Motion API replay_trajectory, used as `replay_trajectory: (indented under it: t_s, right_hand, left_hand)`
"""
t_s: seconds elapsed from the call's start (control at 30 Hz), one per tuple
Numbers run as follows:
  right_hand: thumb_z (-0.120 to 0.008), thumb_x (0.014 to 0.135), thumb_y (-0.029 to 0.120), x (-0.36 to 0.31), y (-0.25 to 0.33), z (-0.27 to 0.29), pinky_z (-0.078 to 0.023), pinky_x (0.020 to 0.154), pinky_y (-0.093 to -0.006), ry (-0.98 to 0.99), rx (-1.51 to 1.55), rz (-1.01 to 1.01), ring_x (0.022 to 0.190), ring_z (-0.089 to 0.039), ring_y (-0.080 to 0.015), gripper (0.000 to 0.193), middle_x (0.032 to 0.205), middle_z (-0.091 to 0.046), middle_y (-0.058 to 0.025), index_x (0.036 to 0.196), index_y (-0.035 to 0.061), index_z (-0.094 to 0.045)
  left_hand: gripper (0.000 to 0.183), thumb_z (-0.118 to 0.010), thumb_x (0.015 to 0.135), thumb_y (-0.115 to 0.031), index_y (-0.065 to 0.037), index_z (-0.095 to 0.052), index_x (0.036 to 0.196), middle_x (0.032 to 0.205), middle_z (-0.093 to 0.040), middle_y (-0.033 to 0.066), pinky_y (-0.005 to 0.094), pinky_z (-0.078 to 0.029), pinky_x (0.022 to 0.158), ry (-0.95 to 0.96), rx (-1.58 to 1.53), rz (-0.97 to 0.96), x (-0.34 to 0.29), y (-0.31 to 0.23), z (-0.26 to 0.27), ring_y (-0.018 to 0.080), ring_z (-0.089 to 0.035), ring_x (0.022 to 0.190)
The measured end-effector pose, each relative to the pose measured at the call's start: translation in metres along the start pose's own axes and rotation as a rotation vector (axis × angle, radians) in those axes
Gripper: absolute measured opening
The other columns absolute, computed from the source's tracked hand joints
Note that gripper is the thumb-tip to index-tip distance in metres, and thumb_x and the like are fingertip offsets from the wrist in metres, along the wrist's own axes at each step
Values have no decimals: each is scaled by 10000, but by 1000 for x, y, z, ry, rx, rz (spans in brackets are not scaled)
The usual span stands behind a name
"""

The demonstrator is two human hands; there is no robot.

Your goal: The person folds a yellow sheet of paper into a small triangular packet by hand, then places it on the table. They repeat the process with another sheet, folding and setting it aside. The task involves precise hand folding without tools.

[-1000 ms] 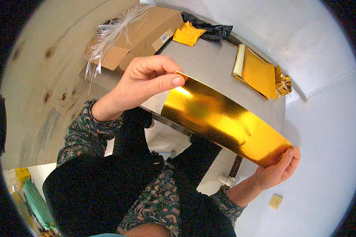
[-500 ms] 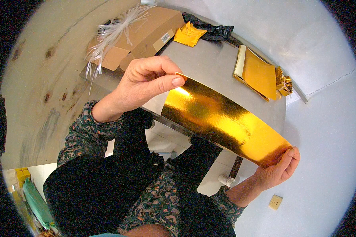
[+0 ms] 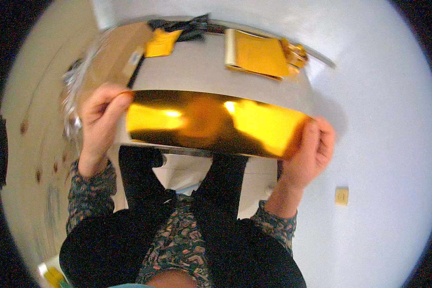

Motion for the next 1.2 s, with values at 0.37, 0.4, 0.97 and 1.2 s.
replay_trajectory:
  t_s: [0.37,0.4,0.97,1.2]
  right_hand:
    - [-610,1027,53,-2,12,-17,-399,647,-177,120,81,103,733,-504,-28,79,895,-636,9,1076,0,-640]
    - [-609,1027,54,-4,12,-15,-403,656,-176,127,87,91,745,-511,-29,80,903,-639,7,1078,0,-641]
    - [-632,1024,116,7,-25,-12,-479,700,-179,160,144,-234,782,-576,-30,117,917,-660,19,1059,16,-682]
    - [-646,1013,129,11,-42,-6,-491,742,-198,158,58,-325,832,-603,-51,131,946,-677,-4,1045,12,-694]
  left_hand:
    - [114,-684,1001,-127,-14,-699,1010,910,-657,-3,205,-435,742,-127,95,-13,-11,16,20,58,-568,814]
    - [118,-684,1001,-131,-14,-699,1011,913,-659,-2,206,-436,740,-115,86,-22,-14,17,19,59,-569,809]
    - [90,-644,1014,-64,10,-685,986,876,-620,-2,206,-443,721,-79,69,50,-11,33,2,59,-563,793]
    - [110,-644,1018,-85,7,-682,971,843,-625,-5,214,-449,687,-34,10,126,-10,39,-3,59,-564,762]
Point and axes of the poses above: each hand's wrist, its own x-axis towards the middle knuckle, its own z-axis out of the back of the hand, y = z × x, the point moved 6 cm from there along x, towards the middle knuckle
